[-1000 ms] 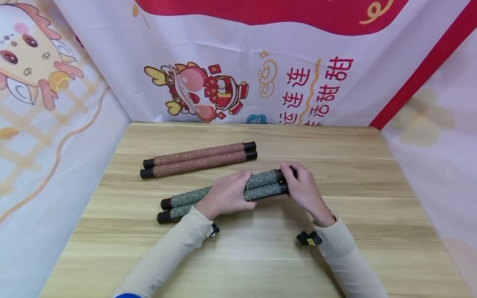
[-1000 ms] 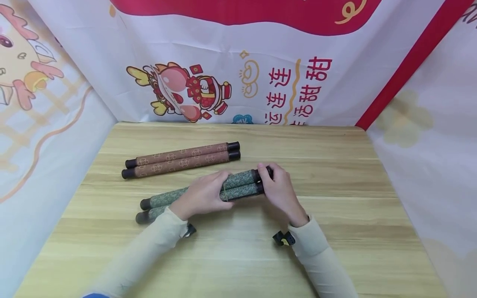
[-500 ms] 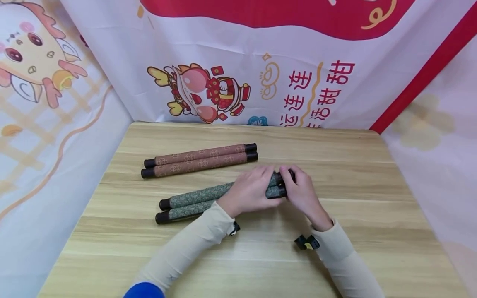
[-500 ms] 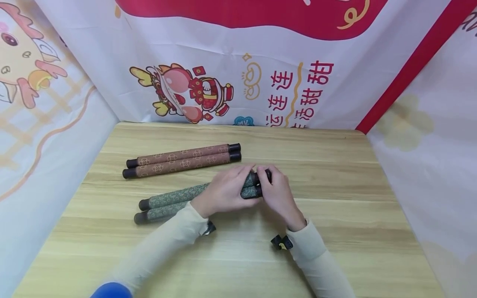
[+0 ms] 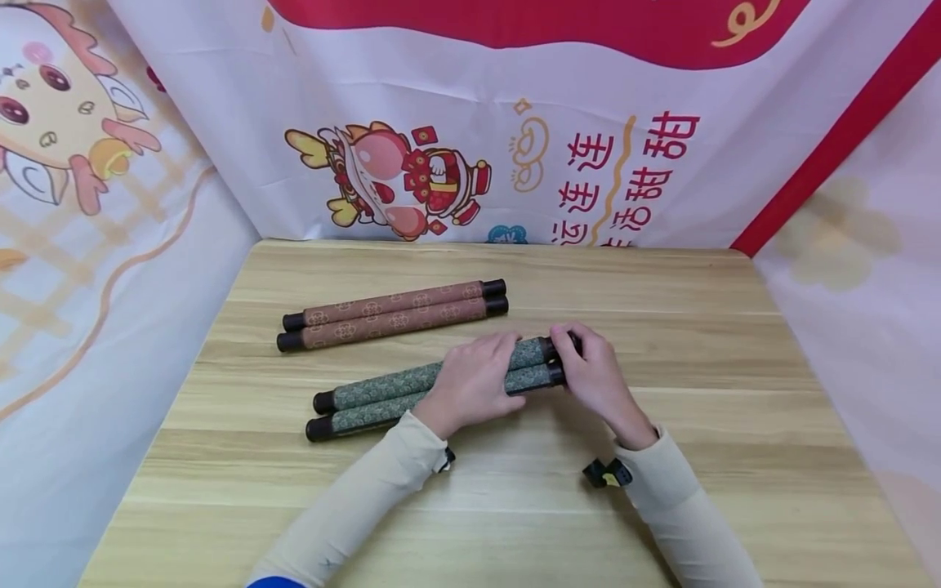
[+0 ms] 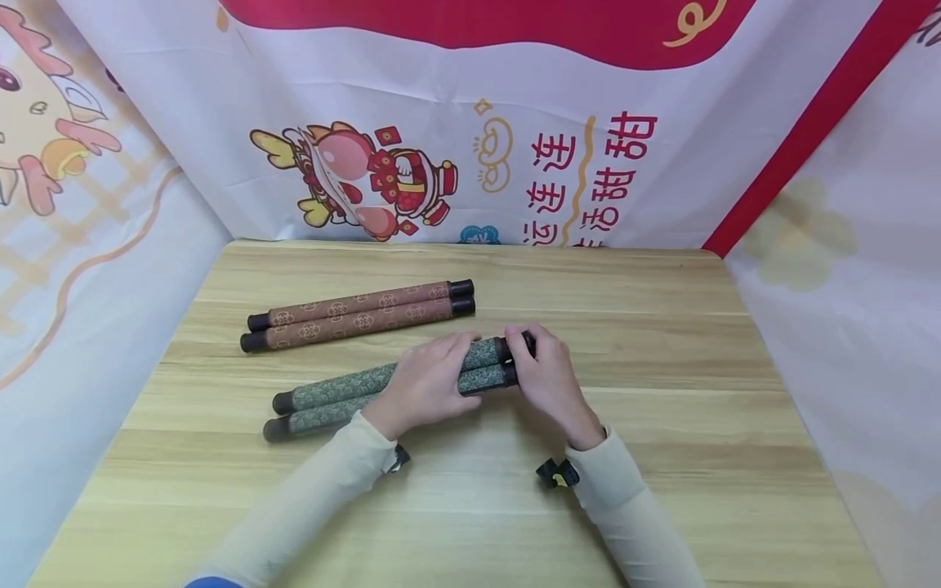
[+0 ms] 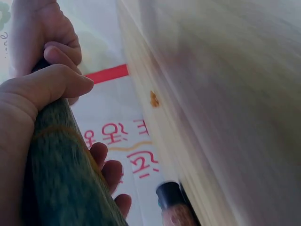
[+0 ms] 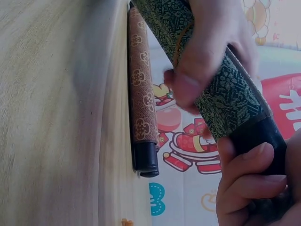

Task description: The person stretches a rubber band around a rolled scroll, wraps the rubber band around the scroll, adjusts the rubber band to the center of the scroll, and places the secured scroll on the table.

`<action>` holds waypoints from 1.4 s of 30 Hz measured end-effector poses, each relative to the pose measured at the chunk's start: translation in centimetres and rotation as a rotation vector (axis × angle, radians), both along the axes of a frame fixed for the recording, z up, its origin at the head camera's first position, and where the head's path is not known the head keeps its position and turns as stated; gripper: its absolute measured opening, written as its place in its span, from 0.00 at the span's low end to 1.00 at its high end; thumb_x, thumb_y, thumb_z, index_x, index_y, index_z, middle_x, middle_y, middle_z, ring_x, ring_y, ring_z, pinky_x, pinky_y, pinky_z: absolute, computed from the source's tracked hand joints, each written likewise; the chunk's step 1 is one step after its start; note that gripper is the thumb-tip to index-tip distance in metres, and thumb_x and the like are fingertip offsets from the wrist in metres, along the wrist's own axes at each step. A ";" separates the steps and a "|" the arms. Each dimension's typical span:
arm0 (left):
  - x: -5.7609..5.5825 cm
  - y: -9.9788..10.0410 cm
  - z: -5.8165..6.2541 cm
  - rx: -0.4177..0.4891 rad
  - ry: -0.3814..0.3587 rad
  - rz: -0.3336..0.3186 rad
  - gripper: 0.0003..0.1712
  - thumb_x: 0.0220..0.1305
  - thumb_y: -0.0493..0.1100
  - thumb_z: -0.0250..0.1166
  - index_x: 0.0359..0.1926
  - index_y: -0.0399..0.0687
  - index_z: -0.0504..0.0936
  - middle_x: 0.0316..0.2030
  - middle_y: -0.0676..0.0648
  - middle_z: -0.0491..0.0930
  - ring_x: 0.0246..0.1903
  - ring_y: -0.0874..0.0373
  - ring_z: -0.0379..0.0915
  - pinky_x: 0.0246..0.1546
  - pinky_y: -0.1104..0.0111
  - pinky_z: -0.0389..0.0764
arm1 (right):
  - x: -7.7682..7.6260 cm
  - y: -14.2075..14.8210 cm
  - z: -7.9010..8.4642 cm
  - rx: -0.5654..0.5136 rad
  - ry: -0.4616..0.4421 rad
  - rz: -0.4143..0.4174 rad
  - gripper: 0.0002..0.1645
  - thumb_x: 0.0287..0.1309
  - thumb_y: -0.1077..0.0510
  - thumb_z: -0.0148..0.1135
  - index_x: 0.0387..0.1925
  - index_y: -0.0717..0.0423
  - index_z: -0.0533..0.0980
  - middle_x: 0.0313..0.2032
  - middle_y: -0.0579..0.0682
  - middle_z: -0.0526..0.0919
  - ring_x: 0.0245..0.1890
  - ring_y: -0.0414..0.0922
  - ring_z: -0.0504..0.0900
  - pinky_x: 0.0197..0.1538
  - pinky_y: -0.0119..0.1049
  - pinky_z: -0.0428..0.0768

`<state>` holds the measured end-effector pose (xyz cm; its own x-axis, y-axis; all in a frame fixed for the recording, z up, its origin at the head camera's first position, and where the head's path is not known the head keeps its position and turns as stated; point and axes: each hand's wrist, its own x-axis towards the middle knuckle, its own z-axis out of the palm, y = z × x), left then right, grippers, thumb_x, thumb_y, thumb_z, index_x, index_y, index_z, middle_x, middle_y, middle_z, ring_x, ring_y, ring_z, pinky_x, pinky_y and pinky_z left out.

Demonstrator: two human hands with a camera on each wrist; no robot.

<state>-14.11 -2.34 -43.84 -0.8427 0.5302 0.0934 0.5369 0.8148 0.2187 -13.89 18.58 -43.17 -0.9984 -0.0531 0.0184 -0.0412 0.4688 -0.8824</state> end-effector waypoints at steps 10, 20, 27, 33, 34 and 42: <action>1.1 -4.7 -0.7 0.012 -0.089 0.099 0.50 0.48 0.62 0.84 0.66 0.43 0.75 0.55 0.45 0.85 0.49 0.48 0.84 0.50 0.52 0.87 | 0.1 0.2 0.2 0.018 0.009 -0.007 0.27 0.81 0.42 0.50 0.51 0.61 0.81 0.32 0.62 0.82 0.16 0.44 0.77 0.19 0.37 0.79; 1.9 -6.2 -0.7 0.010 -0.068 0.118 0.50 0.48 0.61 0.84 0.66 0.43 0.75 0.55 0.44 0.85 0.51 0.47 0.84 0.53 0.50 0.86 | 0.2 -0.5 0.1 0.008 0.028 0.032 0.26 0.81 0.41 0.50 0.47 0.58 0.82 0.28 0.58 0.81 0.15 0.47 0.77 0.18 0.39 0.80; 2.4 -6.8 -1.2 0.012 -0.036 0.118 0.54 0.50 0.64 0.82 0.72 0.45 0.71 0.65 0.41 0.81 0.62 0.41 0.80 0.65 0.44 0.80 | 0.2 -0.3 0.0 0.007 0.009 0.036 0.26 0.81 0.41 0.49 0.50 0.58 0.81 0.30 0.59 0.82 0.15 0.47 0.77 0.18 0.40 0.80; 2.7 -7.9 -1.5 0.034 -0.009 0.124 0.52 0.50 0.65 0.81 0.71 0.47 0.73 0.64 0.42 0.83 0.61 0.43 0.81 0.61 0.45 0.83 | 0.1 -0.5 0.2 0.013 0.000 0.046 0.26 0.82 0.41 0.49 0.51 0.59 0.81 0.31 0.60 0.82 0.15 0.47 0.78 0.19 0.40 0.81; 2.8 -8.1 -1.6 0.035 -0.008 0.124 0.52 0.50 0.64 0.81 0.71 0.47 0.73 0.63 0.42 0.83 0.61 0.43 0.81 0.60 0.45 0.83 | 0.1 -0.6 0.1 0.009 -0.004 0.050 0.27 0.82 0.41 0.49 0.52 0.59 0.81 0.31 0.60 0.82 0.15 0.47 0.78 0.19 0.40 0.81; 3.0 -10.3 -2.0 0.034 -0.022 0.158 0.52 0.52 0.65 0.79 0.73 0.49 0.73 0.66 0.42 0.81 0.64 0.41 0.79 0.62 0.41 0.81 | -0.2 0.4 -0.2 0.022 -0.024 0.027 0.30 0.82 0.39 0.47 0.53 0.62 0.79 0.32 0.62 0.81 0.14 0.46 0.77 0.17 0.38 0.80</action>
<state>-11.09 -12.59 -45.79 -0.9174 0.3877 0.0896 0.3974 0.8806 0.2582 -14.14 19.00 -43.36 -0.9968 -0.0800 -0.0075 -0.0325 0.4868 -0.8729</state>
